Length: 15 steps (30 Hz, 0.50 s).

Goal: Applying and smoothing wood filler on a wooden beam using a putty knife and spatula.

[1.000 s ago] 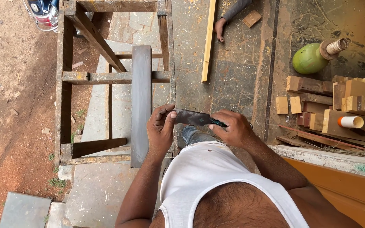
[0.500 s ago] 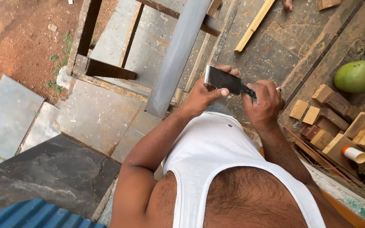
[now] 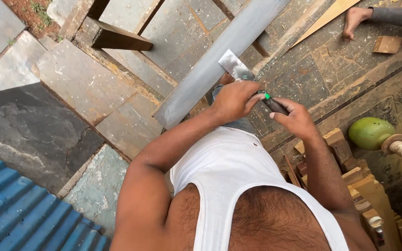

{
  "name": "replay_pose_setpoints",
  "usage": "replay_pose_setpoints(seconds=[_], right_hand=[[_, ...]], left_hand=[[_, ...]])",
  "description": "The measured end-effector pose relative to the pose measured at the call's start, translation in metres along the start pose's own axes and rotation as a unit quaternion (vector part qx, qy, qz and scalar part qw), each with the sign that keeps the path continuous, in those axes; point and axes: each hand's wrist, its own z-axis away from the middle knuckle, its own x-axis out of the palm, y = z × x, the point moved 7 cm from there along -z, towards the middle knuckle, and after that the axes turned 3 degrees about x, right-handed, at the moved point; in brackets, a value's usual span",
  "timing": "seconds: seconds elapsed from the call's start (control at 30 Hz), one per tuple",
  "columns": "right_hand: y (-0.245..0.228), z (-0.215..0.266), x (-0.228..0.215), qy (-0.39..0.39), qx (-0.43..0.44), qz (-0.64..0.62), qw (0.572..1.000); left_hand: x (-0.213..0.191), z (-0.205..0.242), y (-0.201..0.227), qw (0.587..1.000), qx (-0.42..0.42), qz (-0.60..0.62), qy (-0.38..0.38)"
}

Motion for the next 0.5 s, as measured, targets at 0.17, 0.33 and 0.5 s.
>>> replay_pose_setpoints(seconds=[0.17,0.33,0.5], right_hand=[[-0.06,0.019,-0.028,-0.077,0.009,-0.085,0.993],[-0.073,0.03,-0.027,0.036,-0.086,0.05,0.994],[-0.118,0.031,0.068,-0.138,-0.199,0.158,0.957]], left_hand=[[0.028,-0.084,-0.04,0.982,0.17,-0.076,0.022],[0.027,-0.045,-0.052,0.985,-0.011,-0.068,-0.16],[-0.047,0.104,-0.044,0.986,0.06,-0.094,0.12]])
